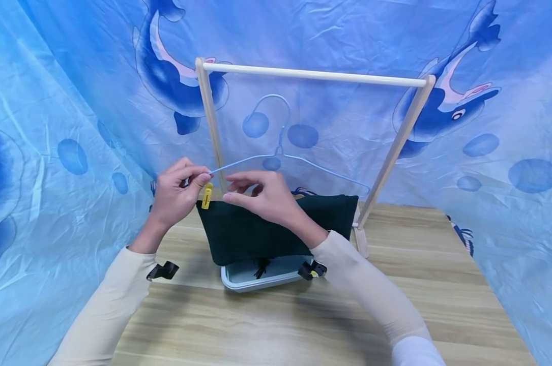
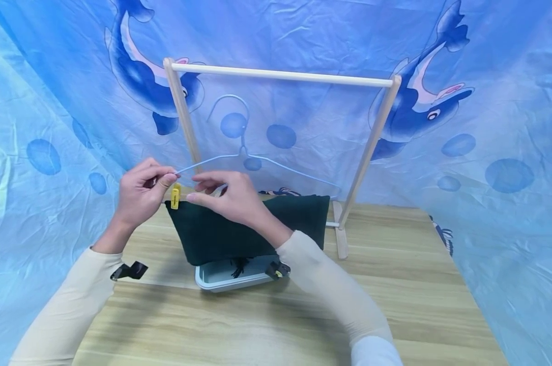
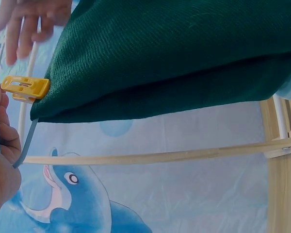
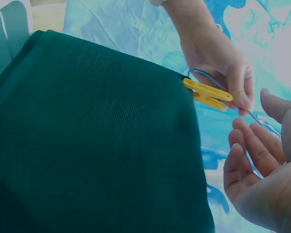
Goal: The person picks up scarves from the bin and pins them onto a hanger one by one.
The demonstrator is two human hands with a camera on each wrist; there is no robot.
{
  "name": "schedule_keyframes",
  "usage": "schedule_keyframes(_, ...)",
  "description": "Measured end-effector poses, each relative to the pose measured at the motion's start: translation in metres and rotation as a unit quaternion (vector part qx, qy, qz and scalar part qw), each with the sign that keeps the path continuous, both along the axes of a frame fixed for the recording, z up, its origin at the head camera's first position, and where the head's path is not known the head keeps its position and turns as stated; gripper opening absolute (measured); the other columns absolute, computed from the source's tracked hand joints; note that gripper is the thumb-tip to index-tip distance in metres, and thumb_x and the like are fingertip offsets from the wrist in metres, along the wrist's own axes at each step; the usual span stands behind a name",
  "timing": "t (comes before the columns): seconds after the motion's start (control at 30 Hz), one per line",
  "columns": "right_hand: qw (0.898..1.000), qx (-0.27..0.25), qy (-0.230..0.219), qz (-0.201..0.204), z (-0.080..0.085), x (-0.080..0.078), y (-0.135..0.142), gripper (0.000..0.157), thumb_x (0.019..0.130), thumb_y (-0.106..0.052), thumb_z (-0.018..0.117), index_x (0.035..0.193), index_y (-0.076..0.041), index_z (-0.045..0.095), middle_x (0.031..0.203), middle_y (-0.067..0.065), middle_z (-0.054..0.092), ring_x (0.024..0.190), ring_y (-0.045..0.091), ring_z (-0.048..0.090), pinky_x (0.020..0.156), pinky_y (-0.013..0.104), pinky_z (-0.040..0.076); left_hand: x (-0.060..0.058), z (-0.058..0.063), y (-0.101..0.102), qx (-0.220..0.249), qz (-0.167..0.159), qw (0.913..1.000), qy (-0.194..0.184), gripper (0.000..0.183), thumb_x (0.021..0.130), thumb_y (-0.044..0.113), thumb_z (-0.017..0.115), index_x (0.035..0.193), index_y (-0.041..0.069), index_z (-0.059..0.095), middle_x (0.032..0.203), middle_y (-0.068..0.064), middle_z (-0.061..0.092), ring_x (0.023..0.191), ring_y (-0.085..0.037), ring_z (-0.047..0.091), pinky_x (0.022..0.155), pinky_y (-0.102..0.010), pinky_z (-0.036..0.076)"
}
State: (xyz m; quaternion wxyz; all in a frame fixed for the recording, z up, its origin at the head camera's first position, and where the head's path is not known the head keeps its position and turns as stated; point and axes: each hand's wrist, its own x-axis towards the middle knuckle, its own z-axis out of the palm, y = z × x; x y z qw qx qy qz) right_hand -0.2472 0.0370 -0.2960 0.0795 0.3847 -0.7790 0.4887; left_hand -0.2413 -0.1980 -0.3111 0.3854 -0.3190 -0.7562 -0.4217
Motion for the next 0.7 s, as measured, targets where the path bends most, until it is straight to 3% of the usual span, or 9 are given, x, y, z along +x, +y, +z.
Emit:
schedule_keyframes(0.33,0.997,-0.069,0.040,0.015,-0.017,0.016,0.061,0.030,0.092,-0.016,0.078,0.120,-0.007,0.075,0.104,0.003,0.076,0.091,0.013,0.068,0.076,0.031,0.056,-0.001,-0.003,-0.002,0.033,-0.004,0.9994,0.008,0.009,0.090,-0.004,0.074,0.089,-0.013,0.073,0.073,-0.009,0.054,0.066,-0.010,0.040,0.059,-0.019,0.028)
schedule_keyframes(0.53,0.992,-0.107,0.067,-0.002,-0.037,0.022,0.100,0.027,0.088,-0.004,0.079,0.115,0.001,0.076,0.096,0.009,0.075,0.084,0.015,0.066,0.073,0.027,0.054,-0.003,-0.003,-0.002,0.031,-0.003,0.9995,0.011,0.007,0.087,-0.006,0.075,0.088,-0.013,0.073,0.071,-0.010,0.053,0.067,-0.009,0.040,0.059,-0.019,0.027)
schedule_keyframes(0.7,0.992,-0.110,0.060,-0.027,-0.050,0.030,0.131,0.027,0.084,0.003,0.080,0.111,0.006,0.074,0.096,0.014,0.075,0.084,0.015,0.067,0.073,0.024,0.055,-0.003,-0.002,-0.001,0.029,-0.001,0.9995,0.012,0.005,0.086,-0.009,0.076,0.090,-0.012,0.074,0.071,-0.010,0.053,0.067,-0.010,0.040,0.059,-0.019,0.028)
